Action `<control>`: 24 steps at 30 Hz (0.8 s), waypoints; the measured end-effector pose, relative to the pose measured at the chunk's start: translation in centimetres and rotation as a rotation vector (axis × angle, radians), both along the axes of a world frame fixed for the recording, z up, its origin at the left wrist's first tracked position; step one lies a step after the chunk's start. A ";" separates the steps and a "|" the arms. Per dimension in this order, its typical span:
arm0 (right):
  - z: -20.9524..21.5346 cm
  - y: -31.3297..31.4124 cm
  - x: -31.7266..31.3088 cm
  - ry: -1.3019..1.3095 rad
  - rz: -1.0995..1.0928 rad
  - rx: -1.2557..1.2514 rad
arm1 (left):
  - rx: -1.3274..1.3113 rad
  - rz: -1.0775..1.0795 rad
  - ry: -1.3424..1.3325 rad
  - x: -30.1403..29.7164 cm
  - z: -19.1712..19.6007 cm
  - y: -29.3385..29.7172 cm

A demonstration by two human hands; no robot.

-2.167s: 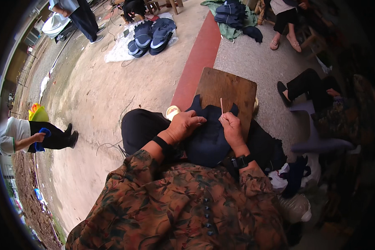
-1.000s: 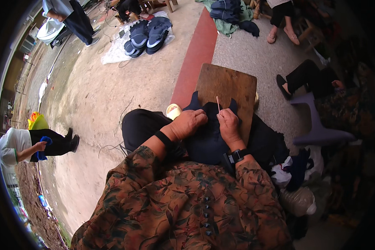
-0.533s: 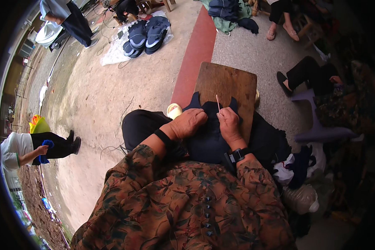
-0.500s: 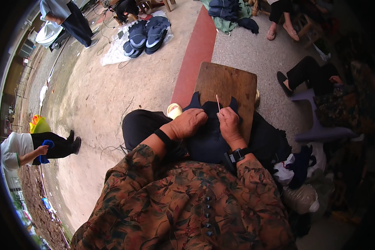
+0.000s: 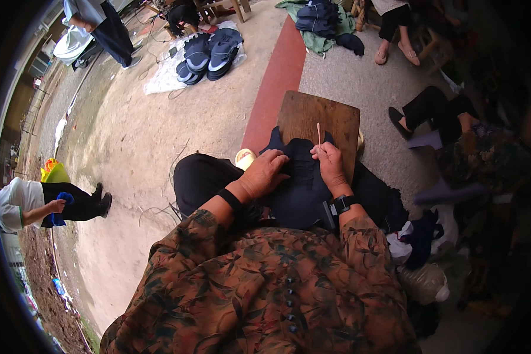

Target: Hand stitching the upper part of a shoe while seated.

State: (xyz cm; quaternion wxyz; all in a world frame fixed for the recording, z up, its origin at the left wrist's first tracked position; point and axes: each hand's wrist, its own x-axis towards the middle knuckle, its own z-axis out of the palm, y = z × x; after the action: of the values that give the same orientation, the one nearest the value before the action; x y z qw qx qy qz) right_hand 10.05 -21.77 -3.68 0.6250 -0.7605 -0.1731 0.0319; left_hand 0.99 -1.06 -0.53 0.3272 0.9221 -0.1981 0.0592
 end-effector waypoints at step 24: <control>0.4 -2.4 -5.0 -0.165 0.116 -0.043 | 0.120 0.008 -0.094 -1.9 -1.5 0.0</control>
State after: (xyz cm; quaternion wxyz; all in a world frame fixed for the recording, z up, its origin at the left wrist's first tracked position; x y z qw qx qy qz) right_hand 5.08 -24.13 -3.28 0.5891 -0.7627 -0.2669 0.0089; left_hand -0.93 -1.10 -2.07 0.2614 0.9370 -0.2125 0.0918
